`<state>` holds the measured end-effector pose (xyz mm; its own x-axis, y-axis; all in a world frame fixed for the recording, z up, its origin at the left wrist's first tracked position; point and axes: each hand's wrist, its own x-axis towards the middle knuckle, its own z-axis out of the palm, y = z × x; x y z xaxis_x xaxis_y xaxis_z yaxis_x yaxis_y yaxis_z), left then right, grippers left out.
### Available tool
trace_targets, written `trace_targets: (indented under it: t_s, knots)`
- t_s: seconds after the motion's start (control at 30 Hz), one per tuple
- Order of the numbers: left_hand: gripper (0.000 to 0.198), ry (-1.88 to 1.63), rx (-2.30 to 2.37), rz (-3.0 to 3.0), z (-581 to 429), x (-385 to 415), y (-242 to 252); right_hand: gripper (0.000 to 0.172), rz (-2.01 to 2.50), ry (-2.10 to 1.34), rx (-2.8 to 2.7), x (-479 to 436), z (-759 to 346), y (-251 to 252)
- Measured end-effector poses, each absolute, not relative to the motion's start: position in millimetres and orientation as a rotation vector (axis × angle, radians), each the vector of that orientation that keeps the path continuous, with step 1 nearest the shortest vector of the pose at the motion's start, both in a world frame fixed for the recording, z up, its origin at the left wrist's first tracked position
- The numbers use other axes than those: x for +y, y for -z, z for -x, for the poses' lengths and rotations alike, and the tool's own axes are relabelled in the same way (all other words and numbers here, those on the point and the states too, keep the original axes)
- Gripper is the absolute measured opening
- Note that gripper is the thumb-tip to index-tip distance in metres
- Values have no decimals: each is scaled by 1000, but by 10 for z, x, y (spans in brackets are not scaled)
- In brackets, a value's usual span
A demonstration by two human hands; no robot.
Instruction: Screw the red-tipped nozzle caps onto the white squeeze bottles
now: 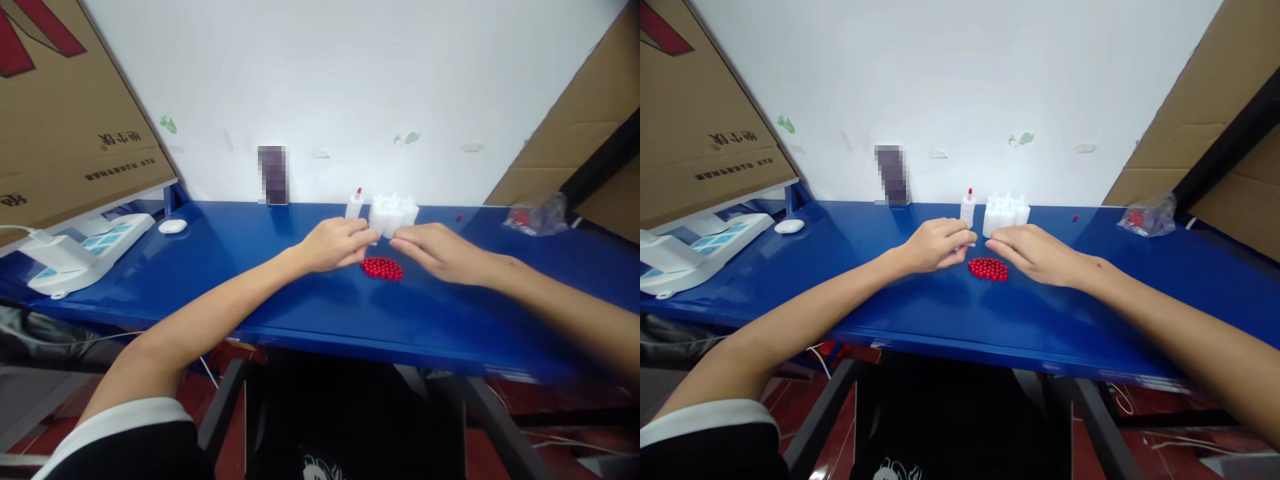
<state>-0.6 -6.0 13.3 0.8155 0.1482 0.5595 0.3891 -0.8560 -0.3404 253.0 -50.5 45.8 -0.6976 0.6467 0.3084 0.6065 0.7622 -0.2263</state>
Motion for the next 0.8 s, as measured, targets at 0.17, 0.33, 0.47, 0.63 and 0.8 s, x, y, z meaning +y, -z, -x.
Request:
trace_targets:
  t_s: [0.17, 0.33, 0.47, 0.63, 0.8]
  knots:
    - [23, 671, -570, 2740, 104, 55, -62, 34, 1347, -181, -2533, -398, -2845, -264]
    - [24, 650, -668, 2906, 98, 97, 43, 34, 1439, -379, -2585, -339, -2919, -198]
    - [26, 652, -677, 2933, 110, 102, 36, 40, 1441, -411, -2609, -318, -2899, -209]
    - [28, 621, -682, 2956, 117, 109, 15, 45, 1442, -439, -2598, -296, -2903, -205]
    - [29, 606, -697, 2969, 103, 100, 10, 47, 1443, -453, -2596, -287, -2912, -198]
